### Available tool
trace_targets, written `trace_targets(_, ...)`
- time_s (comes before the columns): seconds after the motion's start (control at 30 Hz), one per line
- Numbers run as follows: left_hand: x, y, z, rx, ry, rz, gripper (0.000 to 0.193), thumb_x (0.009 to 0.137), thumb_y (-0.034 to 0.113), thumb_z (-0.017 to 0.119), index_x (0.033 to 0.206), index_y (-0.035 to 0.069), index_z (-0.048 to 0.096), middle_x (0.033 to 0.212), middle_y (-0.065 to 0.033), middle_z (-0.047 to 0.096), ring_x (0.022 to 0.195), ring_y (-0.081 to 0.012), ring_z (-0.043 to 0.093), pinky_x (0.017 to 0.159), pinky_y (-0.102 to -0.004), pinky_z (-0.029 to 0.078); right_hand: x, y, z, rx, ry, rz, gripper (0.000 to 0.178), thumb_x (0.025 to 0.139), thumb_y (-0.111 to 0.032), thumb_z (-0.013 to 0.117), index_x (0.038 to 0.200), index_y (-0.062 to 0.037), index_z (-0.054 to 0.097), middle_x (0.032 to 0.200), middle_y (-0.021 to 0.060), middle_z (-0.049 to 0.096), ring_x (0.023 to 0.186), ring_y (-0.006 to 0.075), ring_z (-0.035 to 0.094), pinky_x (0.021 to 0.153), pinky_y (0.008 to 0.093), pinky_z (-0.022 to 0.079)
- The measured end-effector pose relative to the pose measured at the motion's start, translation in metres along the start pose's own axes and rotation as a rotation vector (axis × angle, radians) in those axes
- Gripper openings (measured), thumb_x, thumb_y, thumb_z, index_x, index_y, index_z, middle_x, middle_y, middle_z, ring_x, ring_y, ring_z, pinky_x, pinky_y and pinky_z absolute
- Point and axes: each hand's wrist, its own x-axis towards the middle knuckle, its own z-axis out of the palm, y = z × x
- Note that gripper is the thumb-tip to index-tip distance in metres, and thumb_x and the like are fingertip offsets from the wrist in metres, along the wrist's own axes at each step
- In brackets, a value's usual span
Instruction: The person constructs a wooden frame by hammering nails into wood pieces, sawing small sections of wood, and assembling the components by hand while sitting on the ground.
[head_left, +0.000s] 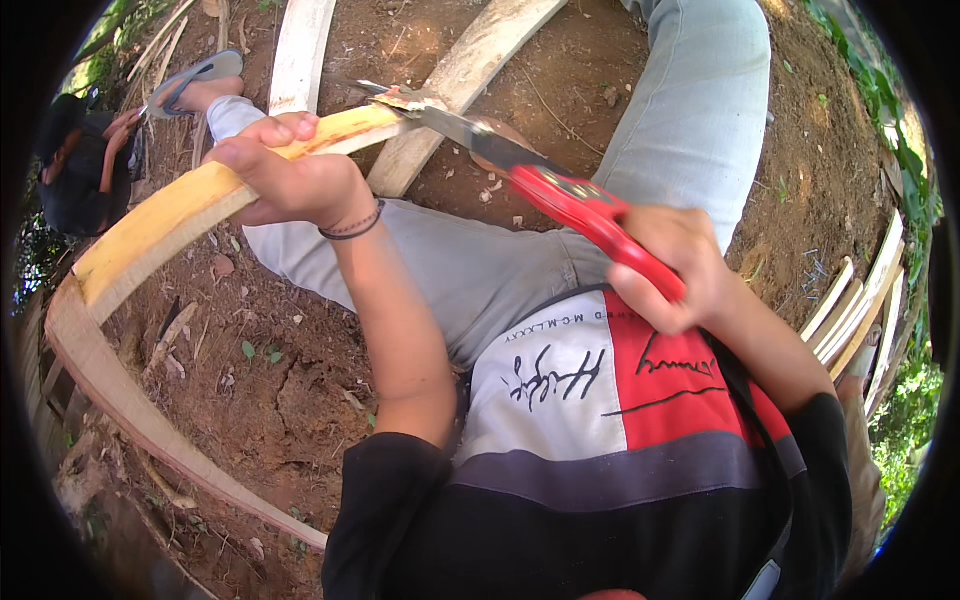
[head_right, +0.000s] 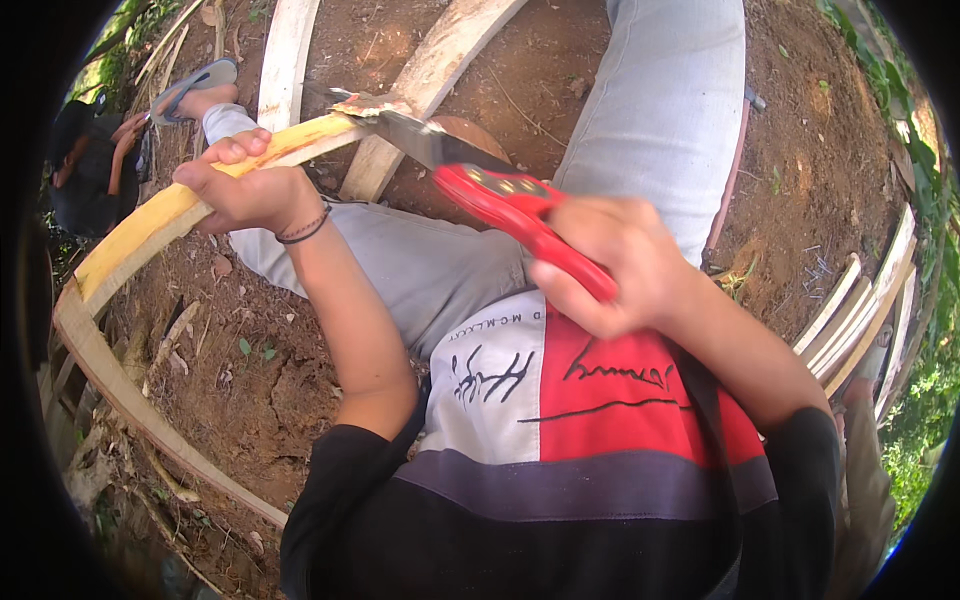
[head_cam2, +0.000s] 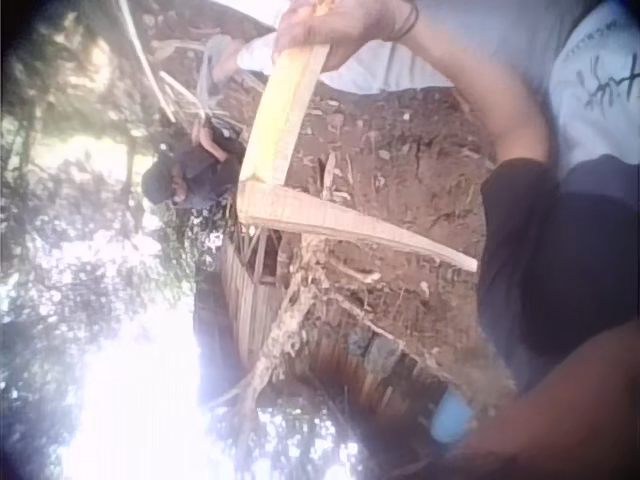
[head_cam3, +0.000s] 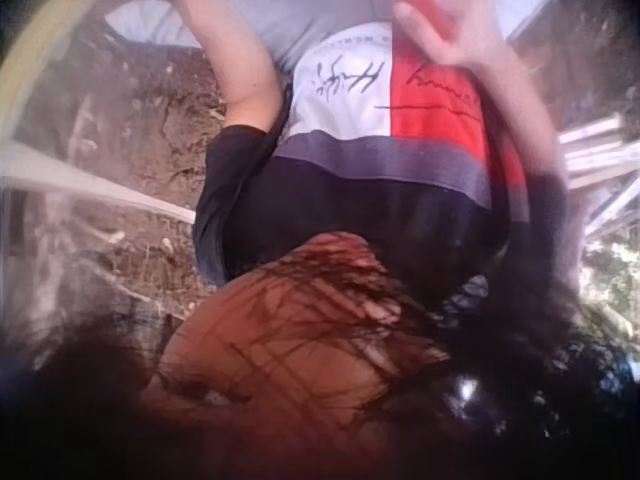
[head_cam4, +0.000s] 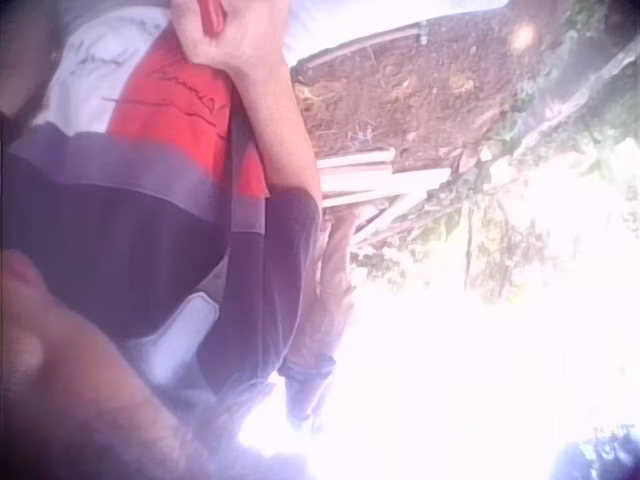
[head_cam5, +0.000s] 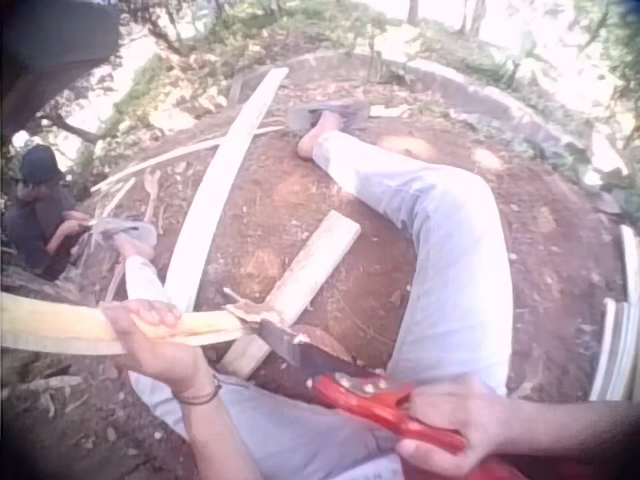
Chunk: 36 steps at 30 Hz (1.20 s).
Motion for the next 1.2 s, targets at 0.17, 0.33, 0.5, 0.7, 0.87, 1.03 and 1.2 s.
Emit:
trace_targets(0.17, 0.0, -0.001, 0.005, -0.1, -0.014, -0.035, 0.045, 0.095, 0.04, 0.061, 0.072, 0.007, 0.041, 0.056, -0.0032, 0.044, 0.045, -0.0119, 0.044, 0.044, -0.0251, 0.043, -0.021, -0.009, -0.015, -0.052, -0.028, -0.008, 0.021, 0.079, -0.019, 0.062, 0.069, -0.0012, 0.055, 0.056, 0.0107, 0.046, 0.047, 0.0302, 0.053, 0.048, 0.0398, 0.045)
trace_targets(0.33, -0.002, 0.007, 0.015, -0.019, -0.002, 0.045, 0.044, 0.095, 0.039, 0.061, 0.073, 0.007, 0.041, 0.055, -0.0029, 0.041, 0.044, -0.0114, 0.043, 0.043, -0.0239, 0.042, -0.021, 0.002, -0.011, 0.015, 0.033, -0.002, 0.021, 0.079, -0.018, 0.061, 0.067, -0.0025, 0.054, 0.055, 0.0106, 0.046, 0.047, 0.0302, 0.053, 0.048, 0.04, 0.044)
trace_targets(0.5, 0.011, -0.008, 0.003, -0.088, 0.006, -0.04, 0.047, 0.093, 0.044, 0.062, 0.075, 0.006, 0.041, 0.057, -0.0047, 0.044, 0.044, -0.0142, 0.045, 0.04, -0.0272, 0.042, -0.024, -0.012, -0.017, 0.059, 0.061, 0.023, 0.024, 0.081, -0.019, 0.062, 0.067, -0.0034, 0.051, 0.057, 0.013, 0.046, 0.051, 0.0346, 0.054, 0.051, 0.0432, 0.044)
trace_targets(0.7, 0.009, -0.004, 0.005, -0.118, 0.043, -0.04, 0.045, 0.093, 0.041, 0.064, 0.074, 0.006, 0.042, 0.059, -0.0033, 0.042, 0.045, -0.0112, 0.044, 0.041, -0.0235, 0.042, -0.031, -0.025, -0.035, -0.012, -0.03, 0.04, 0.025, 0.08, -0.018, 0.064, 0.067, -0.0042, 0.047, 0.058, 0.0118, 0.045, 0.051, 0.032, 0.051, 0.049, 0.0417, 0.042)
trace_targets(0.87, 0.021, -0.024, -0.009, -0.22, 0.003, -0.139, 0.04, 0.093, 0.039, 0.063, 0.084, 0.005, 0.045, 0.059, -0.0023, 0.043, 0.045, -0.0113, 0.044, 0.041, -0.0228, 0.043, 0.005, -0.008, -0.015, -0.056, -0.051, -0.012, 0.024, 0.078, -0.018, 0.064, 0.067, -0.0035, 0.049, 0.059, 0.0116, 0.047, 0.05, 0.0306, 0.051, 0.048, 0.0382, 0.043)
trace_targets(1.03, 0.025, -0.014, 0.002, -0.152, 0.005, -0.108, 0.043, 0.094, 0.044, 0.061, 0.078, 0.007, 0.044, 0.059, -0.0031, 0.046, 0.042, -0.011, 0.045, 0.039, -0.0231, 0.043, -0.036, -0.02, -0.038, -0.012, -0.044, 0.046, 0.025, 0.081, -0.021, 0.062, 0.069, -0.0033, 0.049, 0.06, 0.0132, 0.049, 0.052, 0.0327, 0.052, 0.049, 0.0401, 0.044)
trace_targets(1.2, 0.036, -0.028, -0.011, -0.105, -0.003, -0.157, 0.053, 0.096, 0.051, 0.053, 0.063, 0.01, 0.041, 0.055, -0.0047, 0.043, 0.041, -0.0173, 0.046, 0.041, -0.0286, 0.046, 0.007, 0.007, -0.002, 0.0, 0.005, 0.003, 0.02, 0.079, -0.018, 0.061, 0.069, -0.0018, 0.054, 0.059, 0.0132, 0.053, 0.053, 0.0331, 0.058, 0.052, 0.0414, 0.049)
